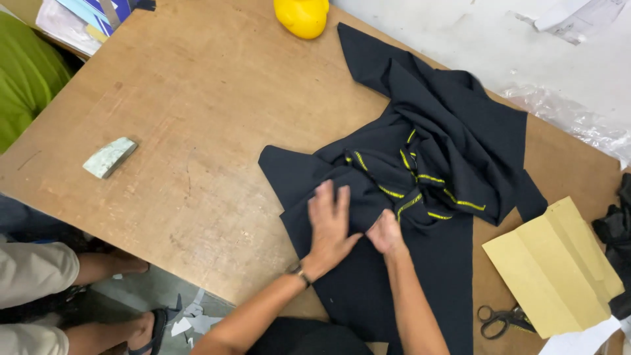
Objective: Cutting a length of dark fabric with scissors and arranging paper patterns on the table for garment production.
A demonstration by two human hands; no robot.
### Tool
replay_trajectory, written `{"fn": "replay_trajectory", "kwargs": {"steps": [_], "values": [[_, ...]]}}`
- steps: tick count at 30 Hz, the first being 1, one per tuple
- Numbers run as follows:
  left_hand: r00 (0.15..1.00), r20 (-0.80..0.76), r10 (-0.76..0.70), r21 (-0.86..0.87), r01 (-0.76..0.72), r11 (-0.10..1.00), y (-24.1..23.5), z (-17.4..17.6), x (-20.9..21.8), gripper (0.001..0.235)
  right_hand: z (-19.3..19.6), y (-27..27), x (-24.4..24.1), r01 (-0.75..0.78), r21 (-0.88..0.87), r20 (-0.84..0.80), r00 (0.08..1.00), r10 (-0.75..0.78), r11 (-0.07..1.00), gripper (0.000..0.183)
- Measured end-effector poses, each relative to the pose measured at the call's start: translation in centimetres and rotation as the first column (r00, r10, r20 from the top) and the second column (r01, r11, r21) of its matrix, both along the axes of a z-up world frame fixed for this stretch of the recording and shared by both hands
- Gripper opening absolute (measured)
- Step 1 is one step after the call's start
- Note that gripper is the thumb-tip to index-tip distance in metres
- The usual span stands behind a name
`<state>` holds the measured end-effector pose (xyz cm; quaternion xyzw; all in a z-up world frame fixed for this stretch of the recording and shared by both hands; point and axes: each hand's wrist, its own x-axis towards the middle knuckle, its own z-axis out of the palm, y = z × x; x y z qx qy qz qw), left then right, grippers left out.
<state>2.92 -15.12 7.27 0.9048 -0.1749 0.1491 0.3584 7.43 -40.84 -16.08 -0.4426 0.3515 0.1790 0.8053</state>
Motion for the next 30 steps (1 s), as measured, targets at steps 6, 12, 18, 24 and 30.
{"fn": "replay_trajectory", "kwargs": {"steps": [6, 12, 18, 24, 30], "values": [[0.891, -0.427, 0.152, -0.134, -0.229, 0.964, 3.6, -1.6, -5.3, 0.145, 31.1, 9.2, 2.4, -0.026, 0.292, 0.319, 0.945, -0.072, 0.956, 0.034], [0.898, -0.435, -0.072, -0.580, -0.218, 0.785, -0.1, 3.0, -4.5, 0.157, 34.7, -0.7, 4.7, -0.043, 0.225, 0.675, 0.727, -0.124, 0.973, 0.055], [0.844, -0.410, -0.347, -0.639, 0.006, 0.769, -9.9, 9.0, -4.5, 0.160, 43.7, 6.6, 0.4, -0.174, 0.266, 0.867, 0.473, -0.157, 0.948, 0.040], [0.950, -0.313, -0.006, -0.810, -0.264, 0.523, -11.4, 9.8, 3.7, 0.077, 41.2, 1.1, -1.9, -0.061, 0.063, 0.968, 0.245, -0.046, 0.996, 0.052], [0.979, -0.199, 0.033, -0.480, -0.126, 0.868, -1.3, 3.1, 9.8, 0.031, 41.7, -10.3, 1.9, 0.188, -0.214, 0.930, 0.340, 0.141, 0.958, 0.038]]}}
